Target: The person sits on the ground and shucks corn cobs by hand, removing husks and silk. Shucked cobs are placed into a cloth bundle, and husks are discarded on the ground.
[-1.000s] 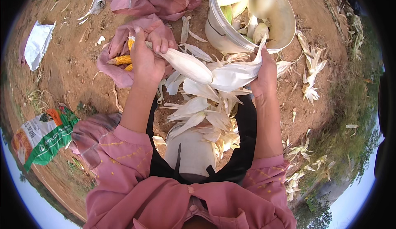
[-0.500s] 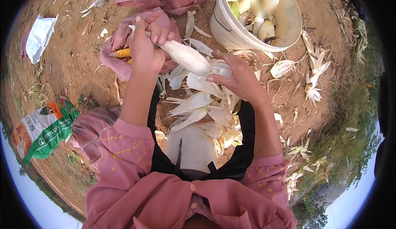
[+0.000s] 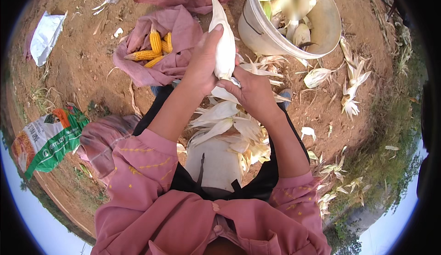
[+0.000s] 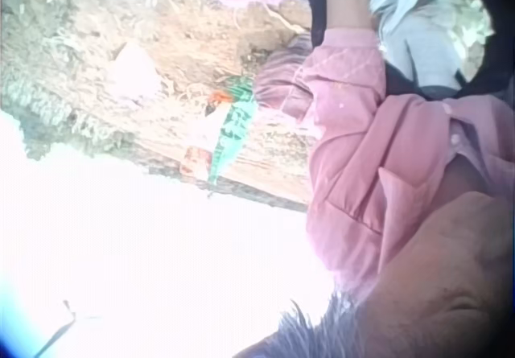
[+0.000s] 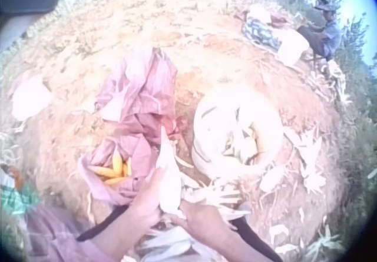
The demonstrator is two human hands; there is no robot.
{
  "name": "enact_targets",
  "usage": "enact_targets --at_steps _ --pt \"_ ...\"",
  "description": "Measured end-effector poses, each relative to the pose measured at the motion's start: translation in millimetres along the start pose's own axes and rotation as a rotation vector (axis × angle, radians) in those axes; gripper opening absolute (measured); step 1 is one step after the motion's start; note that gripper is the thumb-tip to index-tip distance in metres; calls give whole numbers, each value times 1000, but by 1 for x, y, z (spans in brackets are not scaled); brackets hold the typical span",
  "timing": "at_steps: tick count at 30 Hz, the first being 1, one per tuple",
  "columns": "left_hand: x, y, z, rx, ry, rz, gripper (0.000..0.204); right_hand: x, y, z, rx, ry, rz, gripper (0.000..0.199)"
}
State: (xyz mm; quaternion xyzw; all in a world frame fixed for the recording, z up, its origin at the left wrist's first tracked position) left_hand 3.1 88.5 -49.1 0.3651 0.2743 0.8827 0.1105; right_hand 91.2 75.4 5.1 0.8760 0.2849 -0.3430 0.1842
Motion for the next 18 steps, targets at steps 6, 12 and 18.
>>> enact_targets --at_steps 6,12,18 --pt "-10 1 7 -131 129 -172 34 -24 9 -9 107 -8 -172 26" --pt "-6 0 -6 121 -39 12 33 -12 13 0 63 -98 -109 26" --pt "24 1 -8 169 -83 313 44 -24 33 35 -354 -88 -117 32"
Point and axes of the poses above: each hand's wrist, its own y-axis away from the middle knuckle, its own z-axis out of the palm, x = y × z, the point moved 9 cm from there along -y, towards the middle knuckle, and after that the axes turned 2 degrees about -y, right-handed, at the moved point
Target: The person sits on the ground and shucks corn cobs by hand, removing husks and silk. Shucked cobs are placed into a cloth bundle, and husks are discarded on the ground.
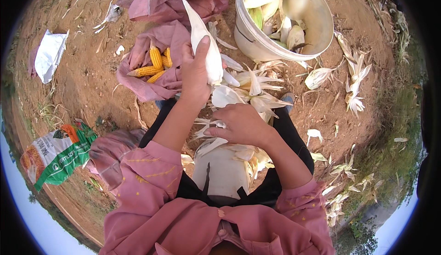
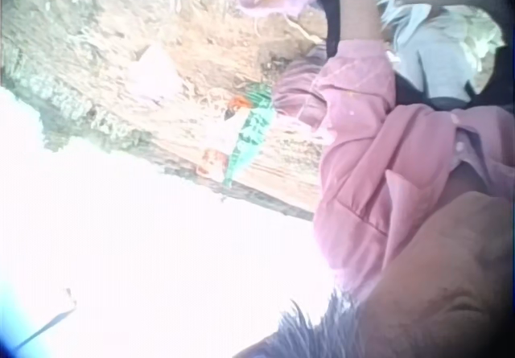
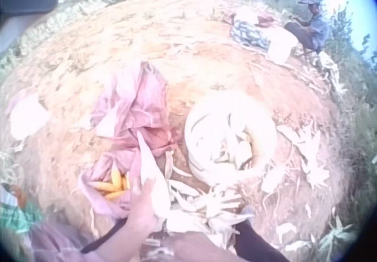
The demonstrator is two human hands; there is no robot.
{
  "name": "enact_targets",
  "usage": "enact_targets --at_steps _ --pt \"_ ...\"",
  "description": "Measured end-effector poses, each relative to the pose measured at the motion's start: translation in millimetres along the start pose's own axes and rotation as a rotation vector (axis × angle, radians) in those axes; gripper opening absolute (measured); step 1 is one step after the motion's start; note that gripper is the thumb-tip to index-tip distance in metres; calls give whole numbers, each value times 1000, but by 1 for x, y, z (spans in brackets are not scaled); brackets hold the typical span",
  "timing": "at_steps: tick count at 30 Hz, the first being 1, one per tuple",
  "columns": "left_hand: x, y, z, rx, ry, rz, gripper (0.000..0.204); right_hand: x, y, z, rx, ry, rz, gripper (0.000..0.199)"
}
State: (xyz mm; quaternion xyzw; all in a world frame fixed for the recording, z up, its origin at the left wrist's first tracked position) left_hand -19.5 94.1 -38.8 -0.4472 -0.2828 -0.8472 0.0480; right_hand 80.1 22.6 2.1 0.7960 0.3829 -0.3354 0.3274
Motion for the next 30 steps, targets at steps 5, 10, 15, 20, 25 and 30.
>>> enact_targets --at_steps 5,10,15,20,25,30 --pt "-17 10 21 -174 -42 -173 46 57 11 -49 313 289 356 29" --pt "-24 18 30 -302 -166 -196 41 82 16 -89 840 -777 266 32" --pt "-32 27 37 -359 -333 -132 45 81 18 -92 894 -855 291 33" --pt "-28 30 45 -387 -485 -1 46 90 22 -91 907 -846 310 21" --pt "-24 29 47 -426 -631 200 45 88 25 -92 915 -747 329 16" --pt "-25 29 46 -438 -679 206 45 87 26 -95 888 -641 398 20"
Point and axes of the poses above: each hand's wrist, its own y-axis away from the middle knuckle, its own z-axis out of the palm, x = y × z, the point moved 9 cm from there along -y, towards the middle knuckle, and after that the axes turned 2 degrees about -y, right-handed, at the moved point
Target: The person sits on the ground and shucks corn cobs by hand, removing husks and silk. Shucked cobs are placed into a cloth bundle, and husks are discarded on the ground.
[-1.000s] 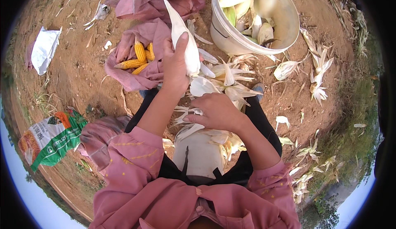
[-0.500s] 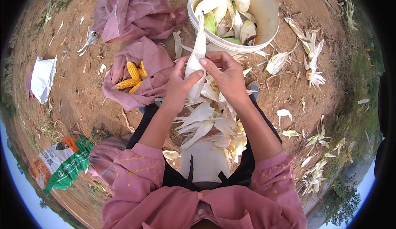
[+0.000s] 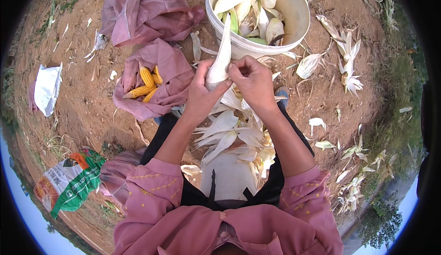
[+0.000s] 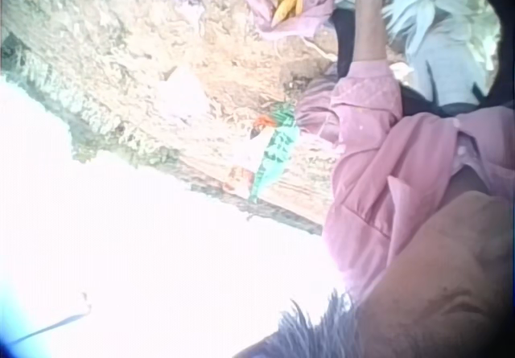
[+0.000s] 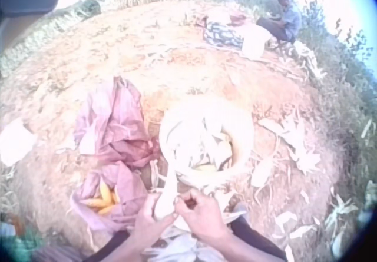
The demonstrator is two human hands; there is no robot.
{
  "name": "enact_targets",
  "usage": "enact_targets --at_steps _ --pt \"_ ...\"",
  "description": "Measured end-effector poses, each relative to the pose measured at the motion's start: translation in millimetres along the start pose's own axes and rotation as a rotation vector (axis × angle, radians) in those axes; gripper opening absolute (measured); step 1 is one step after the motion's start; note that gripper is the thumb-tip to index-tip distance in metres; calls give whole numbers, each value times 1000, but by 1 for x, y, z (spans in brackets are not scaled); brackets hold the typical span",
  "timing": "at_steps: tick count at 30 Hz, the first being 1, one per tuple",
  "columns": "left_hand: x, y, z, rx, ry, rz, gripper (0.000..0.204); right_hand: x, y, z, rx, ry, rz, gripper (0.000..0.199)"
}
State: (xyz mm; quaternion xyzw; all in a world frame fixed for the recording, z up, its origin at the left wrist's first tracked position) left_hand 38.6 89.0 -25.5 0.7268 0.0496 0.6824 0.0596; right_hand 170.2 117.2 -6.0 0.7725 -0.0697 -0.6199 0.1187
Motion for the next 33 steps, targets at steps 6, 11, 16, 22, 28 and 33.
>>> enact_targets --at_steps 6,11,16,22,28,33 --pt "4 1 1 6 63 -52 44 0 -1 0 46 -168 -24 22" --pt "4 2 -4 4 -9 -35 44 6 -5 5 -51 -250 41 23" --pt "8 3 0 -43 -22 -48 47 7 -6 -1 -20 -158 12 19" --pt "5 4 4 -72 73 -34 46 2 -4 -5 25 -9 -16 18" --pt "-1 5 8 -115 220 -157 40 12 -5 1 -43 -181 91 19" --pt "-1 7 5 -9 297 -254 24 17 -2 12 -121 -330 176 18"
Point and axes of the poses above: each hand's wrist, its own y-axis away from the middle knuckle, its own z-axis out of the palm, x = y × z, the point moved 9 cm from there along -y, towards the middle knuckle, and after that the axes turned 2 degrees about -y, right-handed, at the moved point
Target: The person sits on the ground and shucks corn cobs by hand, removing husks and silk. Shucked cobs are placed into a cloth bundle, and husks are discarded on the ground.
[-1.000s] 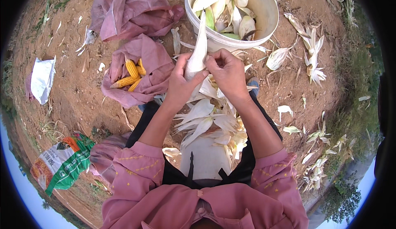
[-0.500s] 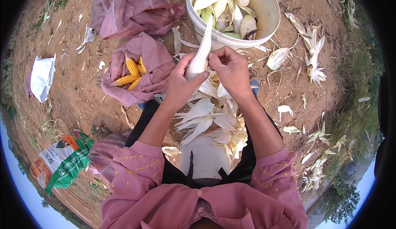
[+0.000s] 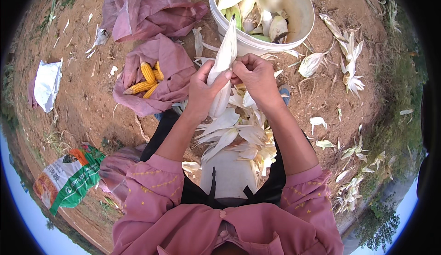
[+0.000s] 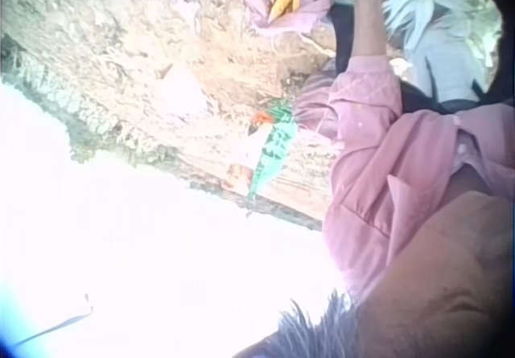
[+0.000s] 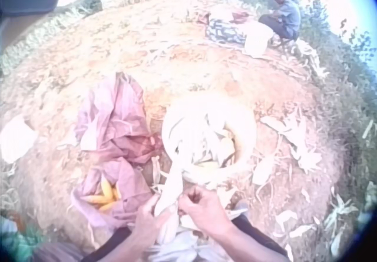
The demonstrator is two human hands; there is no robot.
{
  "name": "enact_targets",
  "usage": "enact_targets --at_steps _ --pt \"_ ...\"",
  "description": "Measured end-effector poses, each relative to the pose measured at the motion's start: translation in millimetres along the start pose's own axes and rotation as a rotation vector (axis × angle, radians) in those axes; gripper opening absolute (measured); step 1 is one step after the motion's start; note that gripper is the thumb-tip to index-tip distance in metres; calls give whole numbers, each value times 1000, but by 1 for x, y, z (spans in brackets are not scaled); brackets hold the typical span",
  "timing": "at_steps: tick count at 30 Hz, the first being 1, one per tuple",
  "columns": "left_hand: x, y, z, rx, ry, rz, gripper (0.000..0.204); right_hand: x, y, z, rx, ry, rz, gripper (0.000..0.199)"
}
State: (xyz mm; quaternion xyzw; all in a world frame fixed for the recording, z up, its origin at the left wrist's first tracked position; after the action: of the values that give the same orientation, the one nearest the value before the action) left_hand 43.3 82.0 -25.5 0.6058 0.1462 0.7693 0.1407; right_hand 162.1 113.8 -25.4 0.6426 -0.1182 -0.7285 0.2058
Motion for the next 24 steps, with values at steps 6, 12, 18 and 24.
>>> enact_targets --at_steps 6,12,18,24 --pt "1 -3 -7 46 -181 82 17 -14 5 7 4 -64 -55 23" --pt "-1 -1 2 -40 -173 60 21 -17 4 6 -43 -144 -32 25" --pt "2 -1 2 -62 -287 130 26 -16 3 2 -83 -139 -71 24" --pt "2 0 9 -102 -238 149 32 -11 3 1 -59 -117 -5 22"
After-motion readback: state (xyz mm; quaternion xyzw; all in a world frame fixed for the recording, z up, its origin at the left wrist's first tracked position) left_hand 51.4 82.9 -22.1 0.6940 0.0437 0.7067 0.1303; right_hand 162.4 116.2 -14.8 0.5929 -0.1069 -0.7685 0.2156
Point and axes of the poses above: each hand's wrist, its own y-axis away from the middle knuckle, its own z-axis out of the palm, x = y × z, the point moved 9 cm from there along -y, towards the middle knuckle, and after that the axes turned 2 degrees about -y, right-handed, at the moved point
